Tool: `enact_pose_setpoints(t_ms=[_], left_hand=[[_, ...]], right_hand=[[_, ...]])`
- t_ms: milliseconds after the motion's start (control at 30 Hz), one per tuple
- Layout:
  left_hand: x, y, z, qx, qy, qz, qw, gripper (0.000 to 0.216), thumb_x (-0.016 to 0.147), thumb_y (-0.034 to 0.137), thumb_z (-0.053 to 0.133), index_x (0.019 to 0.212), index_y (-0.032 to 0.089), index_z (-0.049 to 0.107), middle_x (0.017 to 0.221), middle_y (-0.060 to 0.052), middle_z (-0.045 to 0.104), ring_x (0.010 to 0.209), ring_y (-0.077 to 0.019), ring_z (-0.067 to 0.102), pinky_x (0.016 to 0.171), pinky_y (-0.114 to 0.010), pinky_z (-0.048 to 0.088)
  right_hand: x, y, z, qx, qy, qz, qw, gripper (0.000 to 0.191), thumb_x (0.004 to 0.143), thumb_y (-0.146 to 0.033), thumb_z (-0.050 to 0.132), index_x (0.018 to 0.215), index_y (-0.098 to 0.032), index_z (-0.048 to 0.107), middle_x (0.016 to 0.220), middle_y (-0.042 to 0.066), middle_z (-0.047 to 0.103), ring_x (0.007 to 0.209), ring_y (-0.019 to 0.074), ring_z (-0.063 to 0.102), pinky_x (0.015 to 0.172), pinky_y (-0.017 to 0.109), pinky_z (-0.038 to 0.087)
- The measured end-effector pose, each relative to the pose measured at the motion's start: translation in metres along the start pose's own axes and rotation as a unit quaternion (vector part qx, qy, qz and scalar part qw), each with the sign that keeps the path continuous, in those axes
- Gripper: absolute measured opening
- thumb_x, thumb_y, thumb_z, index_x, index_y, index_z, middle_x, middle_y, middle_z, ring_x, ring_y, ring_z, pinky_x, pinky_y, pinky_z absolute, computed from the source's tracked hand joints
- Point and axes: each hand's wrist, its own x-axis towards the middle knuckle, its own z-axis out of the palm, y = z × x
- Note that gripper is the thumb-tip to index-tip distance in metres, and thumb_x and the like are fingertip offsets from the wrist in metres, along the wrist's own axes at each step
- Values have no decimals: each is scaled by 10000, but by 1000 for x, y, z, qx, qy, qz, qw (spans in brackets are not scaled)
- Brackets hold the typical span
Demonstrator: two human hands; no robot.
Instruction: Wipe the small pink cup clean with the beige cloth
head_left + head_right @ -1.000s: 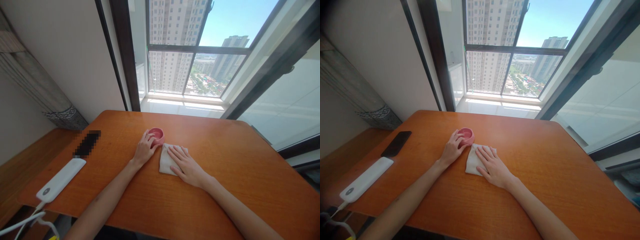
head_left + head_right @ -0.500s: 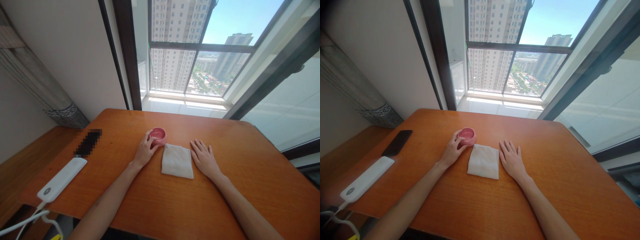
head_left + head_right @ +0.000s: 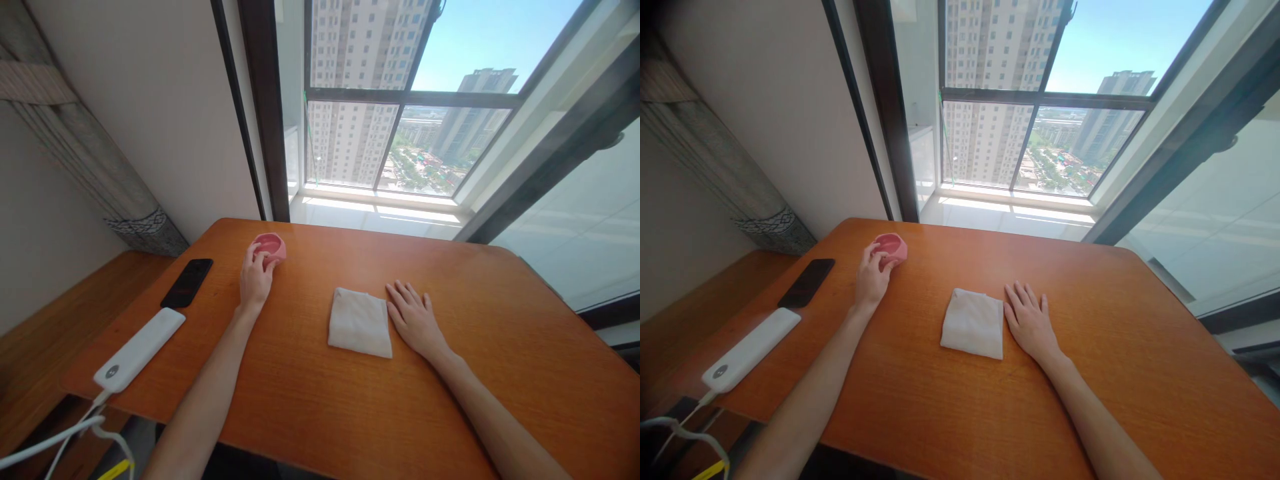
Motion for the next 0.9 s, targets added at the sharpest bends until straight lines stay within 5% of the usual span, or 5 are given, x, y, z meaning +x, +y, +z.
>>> enact_pose_setpoints(t_ms=[233, 567, 667, 733, 900], left_hand=[[17, -56, -13, 35, 40, -73, 996, 120, 984, 287, 676, 1058, 195, 658, 1601, -148, 507, 1465, -381, 538, 1263, -573, 443], [14, -63, -6, 43, 24, -86, 995, 257, 973, 288, 682, 1193, 171, 617, 1644, -204, 455, 1601, -394, 371, 1338, -593, 313], [7, -42, -3, 74, 30, -50, 996, 458, 997, 307, 657, 1408, 138, 544, 1729, -252, 331, 1665, -466, 204, 1328, -727, 191], [-4, -14, 2, 62, 5, 29, 998, 430, 1041, 295, 582, 1445, 149, 550, 1721, -225, 378, 1675, -425, 216, 1348, -687, 192], [-52, 71, 27, -27, -203, 174, 963, 284, 1108, 326, 474, 1223, 252, 723, 1311, -68, 762, 1314, -248, 669, 1377, -568, 233]], right_hand=[[1, -4, -6, -5, -15, 7, 1000, 558, 1137, -389, 280, 1600, -201, 528, 1715, 142, 464, 1601, 373, 391, 1288, 698, 266], [1, -7, -9, -4, -22, 10, 1000, 559, 1145, -390, 275, 1611, -195, 515, 1722, 135, 455, 1610, 373, 378, 1291, 700, 262], [1, -6, -8, -8, -21, 10, 1000, 558, 1144, -386, 279, 1615, -196, 512, 1723, 131, 455, 1609, 373, 380, 1294, 695, 259], [1, -5, -6, -11, -19, 8, 1000, 556, 1144, -385, 281, 1616, -201, 511, 1721, 129, 460, 1608, 372, 381, 1294, 694, 258], [2, -3, -3, -11, -19, 7, 1000, 550, 1141, -388, 295, 1616, -214, 512, 1724, 133, 453, 1608, 364, 382, 1291, 694, 262]])
